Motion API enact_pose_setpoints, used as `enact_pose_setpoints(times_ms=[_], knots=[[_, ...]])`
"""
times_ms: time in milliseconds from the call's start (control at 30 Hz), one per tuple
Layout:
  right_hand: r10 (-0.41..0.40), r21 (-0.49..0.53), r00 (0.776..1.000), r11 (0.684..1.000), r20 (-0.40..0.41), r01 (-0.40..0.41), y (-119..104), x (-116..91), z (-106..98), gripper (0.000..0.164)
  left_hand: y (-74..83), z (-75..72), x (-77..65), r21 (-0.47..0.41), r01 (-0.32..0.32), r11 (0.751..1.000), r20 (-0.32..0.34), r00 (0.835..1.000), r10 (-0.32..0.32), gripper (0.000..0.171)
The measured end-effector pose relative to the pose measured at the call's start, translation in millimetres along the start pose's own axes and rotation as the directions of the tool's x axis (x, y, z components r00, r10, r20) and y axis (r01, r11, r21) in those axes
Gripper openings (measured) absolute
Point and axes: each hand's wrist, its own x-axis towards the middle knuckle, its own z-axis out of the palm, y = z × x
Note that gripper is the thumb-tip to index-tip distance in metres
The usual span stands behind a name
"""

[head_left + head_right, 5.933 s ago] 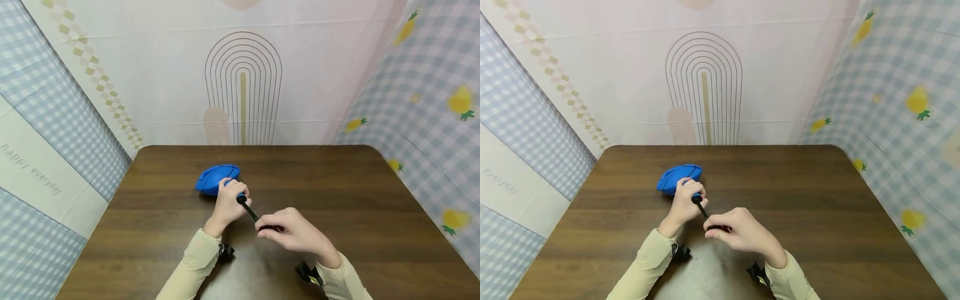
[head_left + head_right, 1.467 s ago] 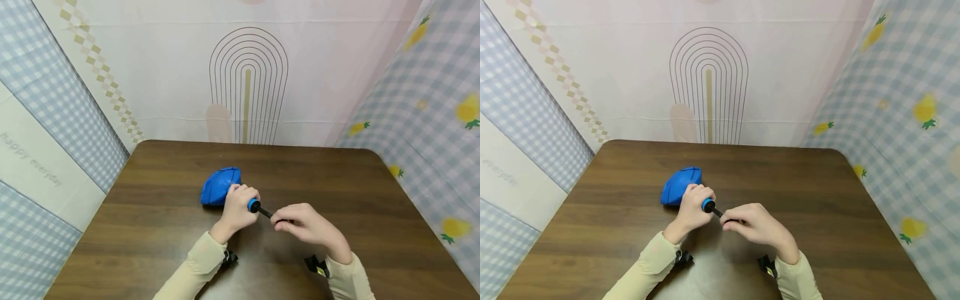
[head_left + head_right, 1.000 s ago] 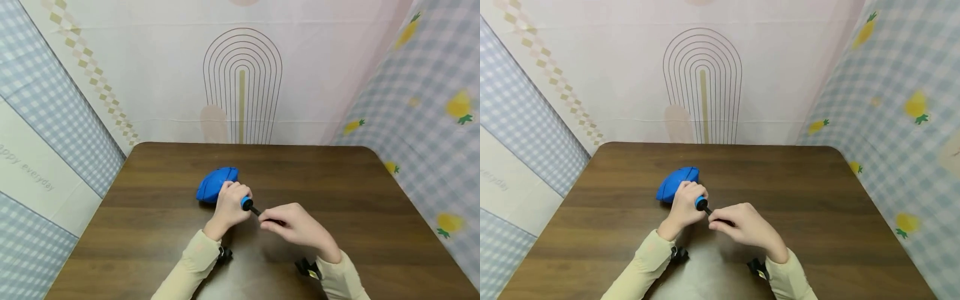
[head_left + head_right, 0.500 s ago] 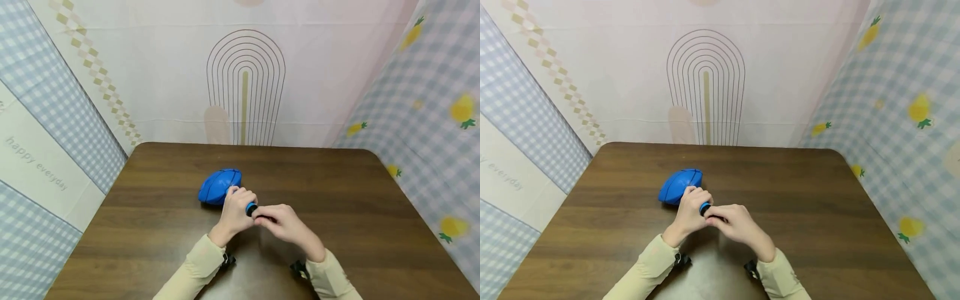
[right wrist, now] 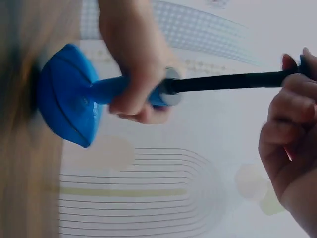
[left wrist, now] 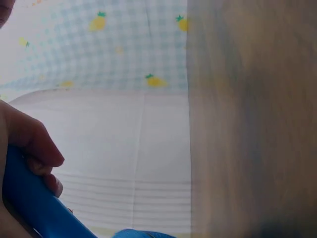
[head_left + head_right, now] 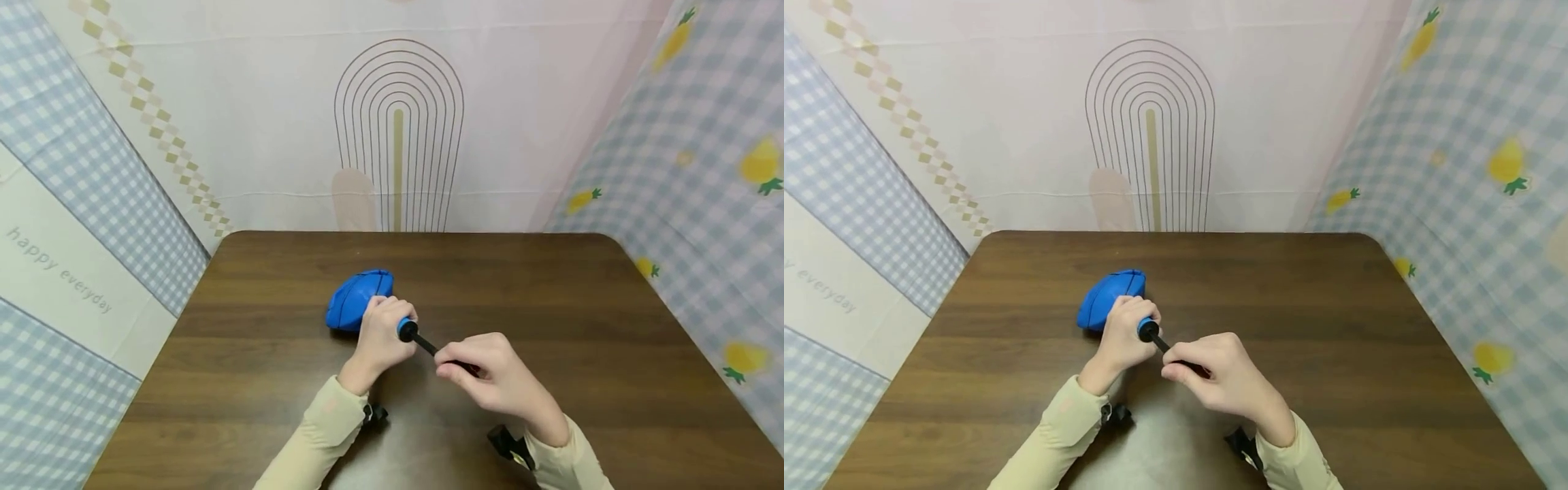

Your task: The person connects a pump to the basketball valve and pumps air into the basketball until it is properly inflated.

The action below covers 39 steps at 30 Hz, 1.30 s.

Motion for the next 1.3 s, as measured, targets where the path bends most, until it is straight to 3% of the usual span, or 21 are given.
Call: enact_pose_setpoints(times_ms=[133,300,433,533,667,733,833,933,1033,1167,1300], knots=[[0.137,0.082,0.989,0.987,0.053,-0.141,16,-6,13,0.01,10.6,7.2,-3.2,-0.046,-0.03,0.998,-0.004,1.0,0.03,0.016],[0.2,0.079,0.975,0.975,0.097,-0.208,34,-11,30,0.007,12.2,11.7,-8.4,0.007,-0.085,0.996,-0.014,0.996,0.085,0.019],[0.2,-0.065,0.964,0.979,0.175,-0.191,27,-9,20,0.006,8.6,13.8,-7.5,0.084,-0.113,0.99,-0.041,0.992,0.116,0.023],[0.136,-0.157,0.965,0.982,0.226,-0.102,11,-5,3,0.007,3.0,16.7,-5.8,0.098,-0.123,0.987,-0.048,0.991,0.128,0.019],[-0.013,-0.149,0.965,0.987,0.26,0.054,-10,0,-15,0.008,-5.1,16.2,-2.2,0.09,-0.09,0.992,-0.038,0.995,0.093,0.018],[-0.054,-0.129,0.96,0.987,0.274,0.093,-14,1,-18,0.007,-7.0,15.1,0.0,0.077,-0.08,0.994,-0.026,0.996,0.082,0.018],[-0.029,-0.072,0.959,0.996,0.281,0.051,-5,-2,-15,0.009,-6.2,14.5,2.1,0.06,-0.075,0.995,-0.025,0.997,0.077,0.019],[0.072,-0.012,0.968,0.997,0.242,-0.072,15,-8,-7,0.012,-2.2,15.2,2.0,0.06,-0.074,0.995,-0.051,0.996,0.077,0.026],[0.146,-0.013,0.969,0.989,0.201,-0.146,33,-14,3,0.011,2.5,16.9,-0.6,0.053,-0.089,0.995,-0.031,0.995,0.09,0.027],[0.172,-0.113,0.967,0.982,0.187,-0.153,43,-16,13,0.008,5.9,21.1,-4.5,0.032,-0.097,0.995,0.021,0.995,0.097,0.027],[0.148,-0.183,0.97,0.977,0.192,-0.113,31,-13,8,0.014,6.8,26.5,-6.6,0.003,-0.103,0.995,0.02,0.994,0.103,0.023]])
